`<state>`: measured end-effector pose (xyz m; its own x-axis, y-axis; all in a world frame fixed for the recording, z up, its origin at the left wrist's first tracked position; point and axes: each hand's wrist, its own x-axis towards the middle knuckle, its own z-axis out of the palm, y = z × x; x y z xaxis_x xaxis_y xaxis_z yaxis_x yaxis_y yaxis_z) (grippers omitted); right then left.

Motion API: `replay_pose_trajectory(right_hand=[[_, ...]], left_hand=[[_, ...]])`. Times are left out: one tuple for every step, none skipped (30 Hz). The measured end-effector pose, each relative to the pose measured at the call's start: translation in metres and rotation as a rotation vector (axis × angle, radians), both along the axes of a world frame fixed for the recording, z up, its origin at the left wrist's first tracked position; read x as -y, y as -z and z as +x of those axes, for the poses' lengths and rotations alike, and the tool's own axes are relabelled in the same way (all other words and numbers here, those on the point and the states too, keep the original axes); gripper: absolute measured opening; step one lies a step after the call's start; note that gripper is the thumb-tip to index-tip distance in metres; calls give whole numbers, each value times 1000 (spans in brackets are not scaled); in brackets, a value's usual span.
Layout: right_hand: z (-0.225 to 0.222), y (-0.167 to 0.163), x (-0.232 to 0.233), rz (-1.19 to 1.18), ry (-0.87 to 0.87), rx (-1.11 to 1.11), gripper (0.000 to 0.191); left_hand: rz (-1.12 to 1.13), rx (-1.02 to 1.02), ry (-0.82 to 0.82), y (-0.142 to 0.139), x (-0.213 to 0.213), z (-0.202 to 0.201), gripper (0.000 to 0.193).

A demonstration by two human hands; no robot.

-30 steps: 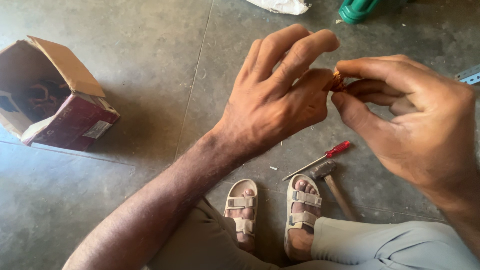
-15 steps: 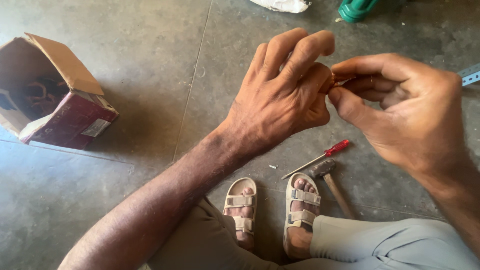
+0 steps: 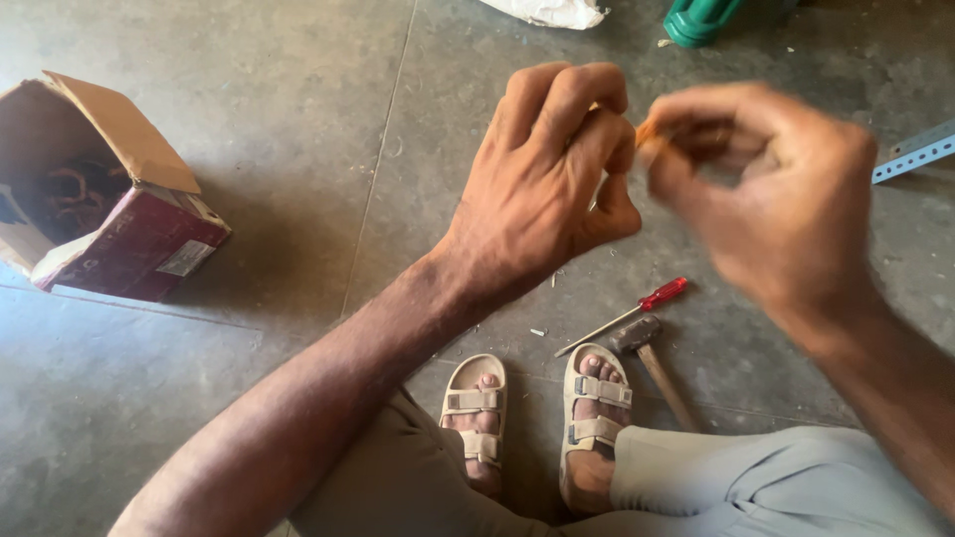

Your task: The person sits on the floor and uses pliers and a hammer to remove copper windings from a small transformer core. They repeatedly strike the windings, pull them off by hand, and place the removed copper into a nearby cardboard box.

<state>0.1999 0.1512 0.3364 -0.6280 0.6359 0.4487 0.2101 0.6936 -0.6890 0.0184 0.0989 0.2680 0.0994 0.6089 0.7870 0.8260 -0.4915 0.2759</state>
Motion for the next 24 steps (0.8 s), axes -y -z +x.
replay_pose_trajectory(right_hand=[[0,1,-6,-146,-7,-74,24],[0,3,-13,-291,-9,-152,22],[2,4,-16,-436,-14,-228,21],[5,5,-17,-374,29,-192,22],[8,5,-17,-315,64,-152,23],[11,6,-16,-259,100,-113,25],[13,7,-14,-248,70,-105,25],[14,6,-13,-234,48,-101,25],[15,6,-11,-221,30,-96,26],[16,5,-9,-236,17,-94,26],[15,4,-8,-251,2,-93,27],[14,2,-7,-265,-16,-94,27],[12,1,-6,-278,-9,-84,28],[11,-1,-5,-290,-3,-70,29],[10,-2,-3,-302,2,-56,30],[9,-3,-2,-284,-5,-56,30],[8,-3,-1,-268,-11,-56,30],[8,-3,0,-253,-16,-57,31],[7,-3,0,-247,-26,-43,31],[7,-3,1,-239,-35,-29,31],[7,-3,2,-229,-44,-14,31],[7,-3,2,-228,-40,-8,31],[7,-2,3,-228,-36,-1,32],[7,-2,3,-229,-33,6,32]], left_hand=[[2,-2,7,-2,1,-1,24],[4,-5,14,-4,2,-3,25],[4,12,13,-7,2,-4,25],[-6,33,6,-9,4,-6,28],[-15,55,-2,-12,5,-7,31],[-35,87,-4,-14,7,-8,36],[-52,118,2,-16,8,-9,42],[-39,109,15,-17,9,-8,42],[-28,99,31,-18,9,-8,43],[-18,90,47,-18,10,-7,43],[-14,83,56,-18,9,-6,40],[-9,74,63,-18,8,-4,36],[-3,67,70,-17,8,-3,32],[-11,86,81,-16,8,-3,29],[-19,106,91,-15,8,-3,26],[-27,125,101,-14,7,-3,22],[-44,139,114,-13,7,-3,20],[-62,152,128,-11,8,-4,18],[-80,166,143,-10,8,-4,16],[-85,150,143,-9,8,-5,16],[-90,134,146,-8,8,-7,15],[-95,117,158,-7,8,-9,15],[-99,100,170,-6,7,-11,16],[-105,81,191,-5,6,-13,16]])
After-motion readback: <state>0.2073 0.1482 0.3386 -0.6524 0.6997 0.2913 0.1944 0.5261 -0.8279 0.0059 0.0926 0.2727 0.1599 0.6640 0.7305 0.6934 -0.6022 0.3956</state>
